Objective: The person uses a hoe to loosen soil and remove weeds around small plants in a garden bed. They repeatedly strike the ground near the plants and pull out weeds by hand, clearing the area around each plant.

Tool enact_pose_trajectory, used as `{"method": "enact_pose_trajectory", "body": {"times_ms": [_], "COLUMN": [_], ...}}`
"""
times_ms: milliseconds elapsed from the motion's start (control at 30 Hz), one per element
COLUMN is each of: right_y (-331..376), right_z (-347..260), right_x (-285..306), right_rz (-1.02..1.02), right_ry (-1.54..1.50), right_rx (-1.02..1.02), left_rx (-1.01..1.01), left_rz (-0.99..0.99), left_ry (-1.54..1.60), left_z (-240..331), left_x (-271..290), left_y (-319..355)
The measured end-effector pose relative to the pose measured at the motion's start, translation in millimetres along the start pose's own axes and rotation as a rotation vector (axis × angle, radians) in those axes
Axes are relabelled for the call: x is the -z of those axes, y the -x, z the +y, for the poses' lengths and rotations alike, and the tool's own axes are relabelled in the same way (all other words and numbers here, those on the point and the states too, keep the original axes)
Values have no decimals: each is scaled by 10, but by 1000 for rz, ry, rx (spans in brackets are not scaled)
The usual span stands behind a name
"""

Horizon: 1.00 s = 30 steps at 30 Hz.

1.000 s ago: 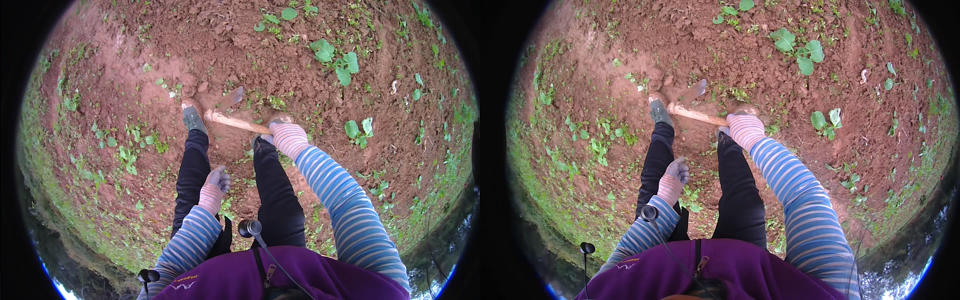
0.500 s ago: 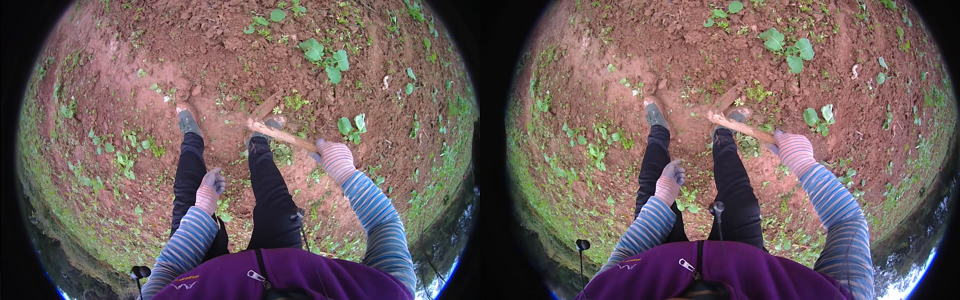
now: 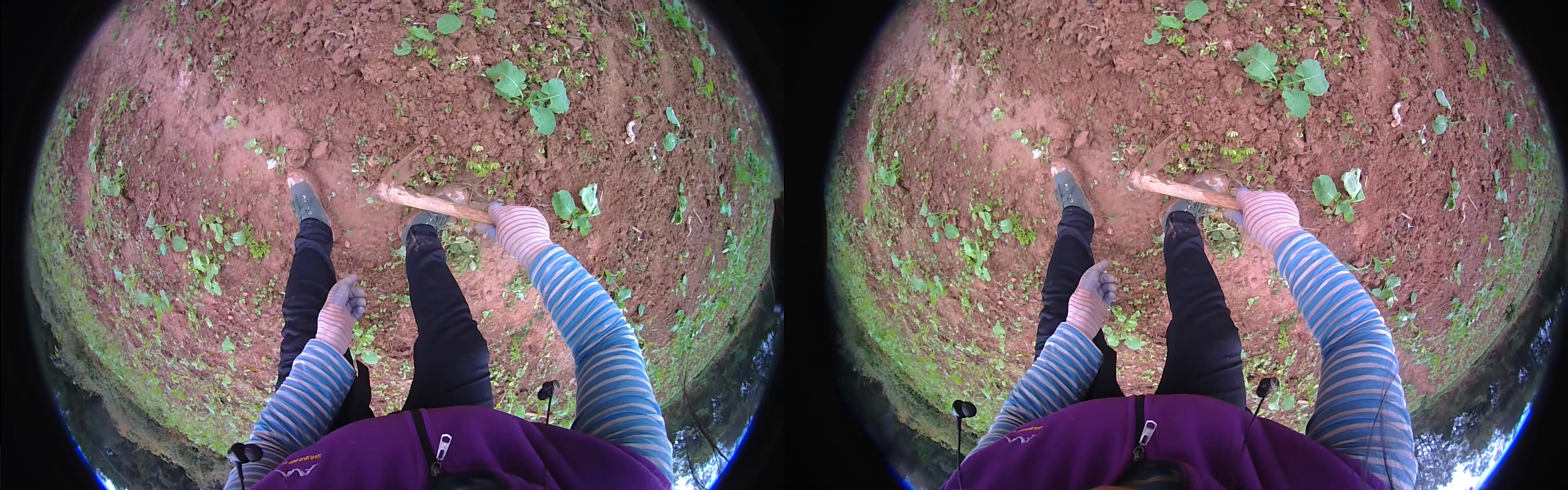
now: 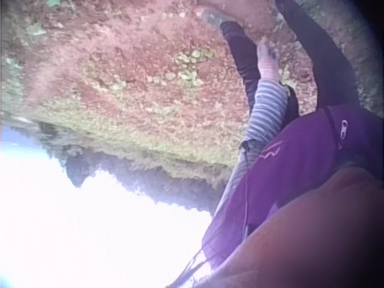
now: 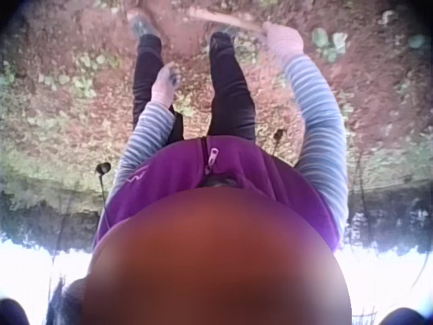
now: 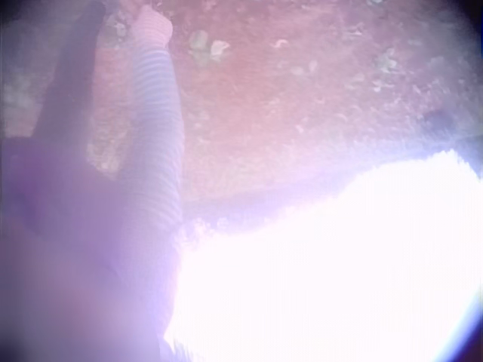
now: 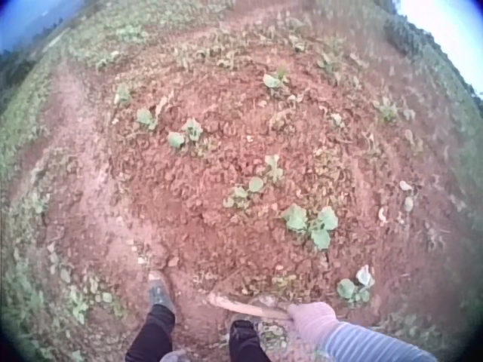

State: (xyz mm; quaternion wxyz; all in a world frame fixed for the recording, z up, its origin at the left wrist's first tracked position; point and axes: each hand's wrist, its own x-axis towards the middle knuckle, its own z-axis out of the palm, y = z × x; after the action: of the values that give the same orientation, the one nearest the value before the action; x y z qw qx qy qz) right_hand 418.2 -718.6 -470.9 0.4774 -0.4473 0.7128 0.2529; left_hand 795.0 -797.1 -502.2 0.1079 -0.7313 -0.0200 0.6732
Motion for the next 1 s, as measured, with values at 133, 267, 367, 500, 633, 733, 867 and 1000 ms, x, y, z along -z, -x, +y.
{"method": "enact_pose_trajectory", "body": {"times_ms": [133,267,367,500,633,733,867,1000], "right_y": [460,201,-327,-677,-266,258,729,372], "right_z": [-55,-307,-583,-520,-11,112,77,-176], "right_x": [-29,-121,-213,-239,-158,-139,-186,-416], "right_rz": [51,42,51,-56,-164,30,77,1], "right_ry": [-41,-98,-136,-117,-56,-43,-55,-138], "right_rx": [-62,9,135,144,-46,11,-109,-11], "left_rx": [-15,62,-5,-6,-14,-54,-25,38], "left_rz": [-8,6,-10,26,11,-47,-20,41], "left_ry": [4,24,-1,-9,-10,-45,-53,-72], "left_z": [-66,-7,36,54,-35,-53,-24,43], "left_x": [35,59,68,71,97,113,87,40], "left_y": [-30,-89,-44,27,46,26,7,-12]}}
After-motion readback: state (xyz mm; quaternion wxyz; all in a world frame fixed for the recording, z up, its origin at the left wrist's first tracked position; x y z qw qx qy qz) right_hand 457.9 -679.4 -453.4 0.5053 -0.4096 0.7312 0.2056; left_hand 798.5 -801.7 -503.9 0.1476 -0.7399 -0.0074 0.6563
